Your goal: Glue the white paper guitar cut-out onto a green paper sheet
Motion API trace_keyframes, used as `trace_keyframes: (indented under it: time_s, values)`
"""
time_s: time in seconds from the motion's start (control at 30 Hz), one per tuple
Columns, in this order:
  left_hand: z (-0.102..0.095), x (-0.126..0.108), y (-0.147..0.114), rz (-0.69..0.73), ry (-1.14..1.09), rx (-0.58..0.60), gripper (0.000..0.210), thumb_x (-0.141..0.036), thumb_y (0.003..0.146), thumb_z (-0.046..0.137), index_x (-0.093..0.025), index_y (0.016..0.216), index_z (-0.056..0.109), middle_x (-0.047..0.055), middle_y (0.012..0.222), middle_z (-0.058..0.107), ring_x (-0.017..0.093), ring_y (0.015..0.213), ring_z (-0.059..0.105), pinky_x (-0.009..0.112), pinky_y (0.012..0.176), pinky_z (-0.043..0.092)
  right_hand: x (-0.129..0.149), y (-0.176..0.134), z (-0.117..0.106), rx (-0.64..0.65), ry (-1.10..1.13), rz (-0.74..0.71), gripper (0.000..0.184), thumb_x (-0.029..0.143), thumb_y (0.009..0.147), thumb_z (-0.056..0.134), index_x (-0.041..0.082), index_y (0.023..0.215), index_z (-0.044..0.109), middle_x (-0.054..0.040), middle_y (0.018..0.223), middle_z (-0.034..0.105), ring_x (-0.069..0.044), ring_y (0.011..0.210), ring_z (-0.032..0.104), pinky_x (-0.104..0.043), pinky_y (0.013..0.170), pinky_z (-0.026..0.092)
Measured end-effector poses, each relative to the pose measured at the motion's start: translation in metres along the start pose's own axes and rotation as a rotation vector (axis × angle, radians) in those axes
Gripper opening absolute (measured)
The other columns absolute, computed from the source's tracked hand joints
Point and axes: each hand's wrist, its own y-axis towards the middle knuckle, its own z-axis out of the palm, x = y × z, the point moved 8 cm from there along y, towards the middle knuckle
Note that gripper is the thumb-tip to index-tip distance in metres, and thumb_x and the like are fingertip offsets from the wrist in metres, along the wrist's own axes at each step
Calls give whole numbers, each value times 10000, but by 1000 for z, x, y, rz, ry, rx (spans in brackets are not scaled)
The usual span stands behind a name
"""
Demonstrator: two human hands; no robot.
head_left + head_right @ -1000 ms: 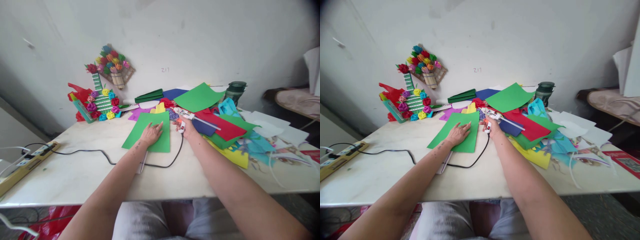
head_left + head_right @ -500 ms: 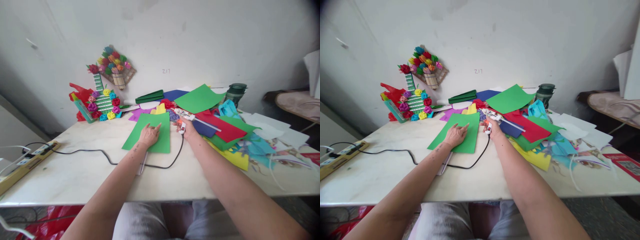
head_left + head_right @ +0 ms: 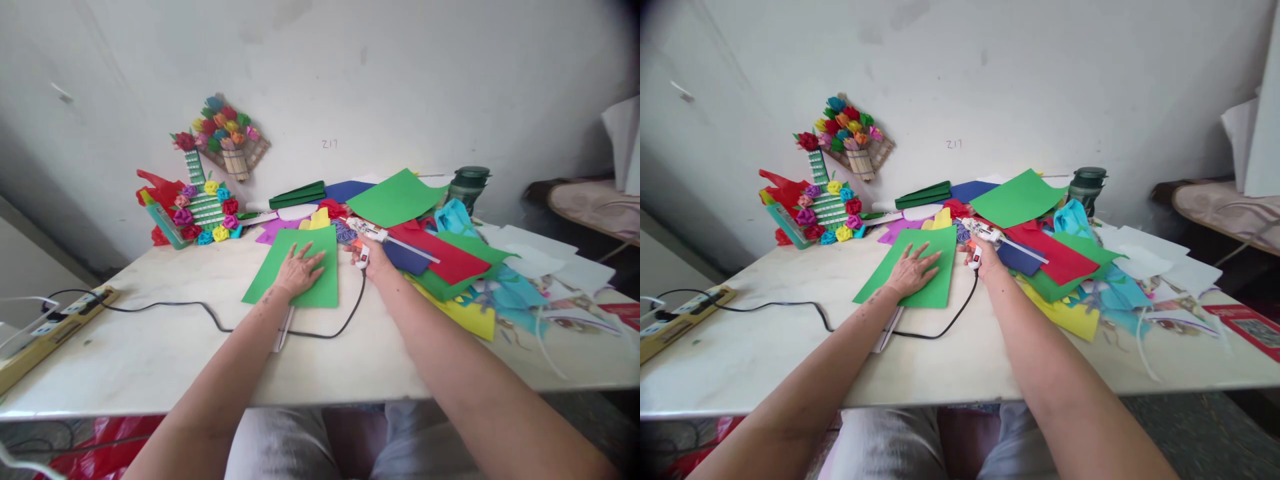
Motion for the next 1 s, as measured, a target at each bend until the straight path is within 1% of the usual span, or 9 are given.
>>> trace_keyframes:
  time_s: [0.1, 0.2, 0.4, 0.57, 0.67, 0.8, 0.83, 0.9, 1.0]
  values:
    - [15, -2, 3, 36, -29, 93, 483, -469, 869, 215, -279, 1296, 338, -32, 1267, 471, 161, 1284, 200, 441, 1057, 66, 0, 0, 1, 6, -3, -1, 189, 320, 762, 509, 163, 656, 512, -29, 545, 619, -62, 281, 400, -208, 312, 385]
    - [22, 2, 5, -7, -21, 117, 501, -474, 870, 192, -262, 1303, 325, -8, 1282, 455, 158, 1265, 253, 441, 1056, 84, 0, 0, 0, 6, -6, -7, 188, 320, 759, 511, 160, 659, 514, -24, 539, 614, -62, 280, 397, -209, 311, 384]
    - [12, 4, 7, -46, -4, 9, 431, -363, 891, 222, -251, 1282, 365, 8, 1148, 574, 154, 1155, 420, 428, 1055, 113, 0, -1, 0, 9, -9, -6, 194, 314, 772, 490, 158, 659, 516, -24, 547, 616, -62, 288, 398, -214, 317, 388]
    - [5, 5, 3, -46, 35, -95, 396, -293, 881, 277, -237, 1244, 424, 33, 967, 654, 169, 1067, 494, 446, 1050, 114, 1, -3, 1, -6, -2, 4, 191, 306, 774, 490, 160, 652, 502, -24, 543, 612, -62, 282, 396, -216, 318, 388]
    - [0, 4, 2, -45, 65, -125, 385, -274, 863, 311, -218, 1209, 470, 44, 872, 669, 178, 1001, 529, 465, 1047, 109, 1, -3, 1, -7, -3, 0, 185, 309, 772, 494, 163, 658, 501, -16, 534, 606, -62, 281, 398, -214, 318, 390]
    - [-8, 3, 0, -59, 69, -127, 391, -288, 829, 367, -180, 1177, 509, 43, 765, 674, 193, 917, 556, 472, 1051, 95, 0, 0, 0, 6, -15, -14, 190, 310, 775, 491, 158, 664, 514, -19, 534, 608, -61, 280, 398, -213, 316, 391]
    - [-9, 3, -1, -61, 67, -125, 398, -297, 825, 374, -175, 1180, 507, 44, 757, 675, 201, 937, 548, 475, 1052, 89, 0, 0, 0, 6, -17, -16, 193, 309, 777, 488, 156, 662, 516, -21, 535, 609, -60, 280, 399, -212, 315, 390]
    - [-10, 3, -2, -52, 58, -124, 421, -323, 825, 379, -181, 1207, 483, 49, 829, 676, 219, 1060, 483, 487, 1050, 71, 0, 0, -1, 6, -17, -16, 197, 307, 779, 484, 154, 659, 518, -26, 539, 613, -60, 281, 400, -210, 313, 388]
    - [-3, 1, 0, -11, 19, -86, 449, -387, 843, 345, -214, 1248, 431, 39, 1071, 615, 217, 1234, 302, 490, 1045, 91, -1, 1, 0, 14, -14, -11, 197, 314, 778, 492, 156, 662, 515, -25, 543, 612, -60, 280, 404, -209, 316, 389]
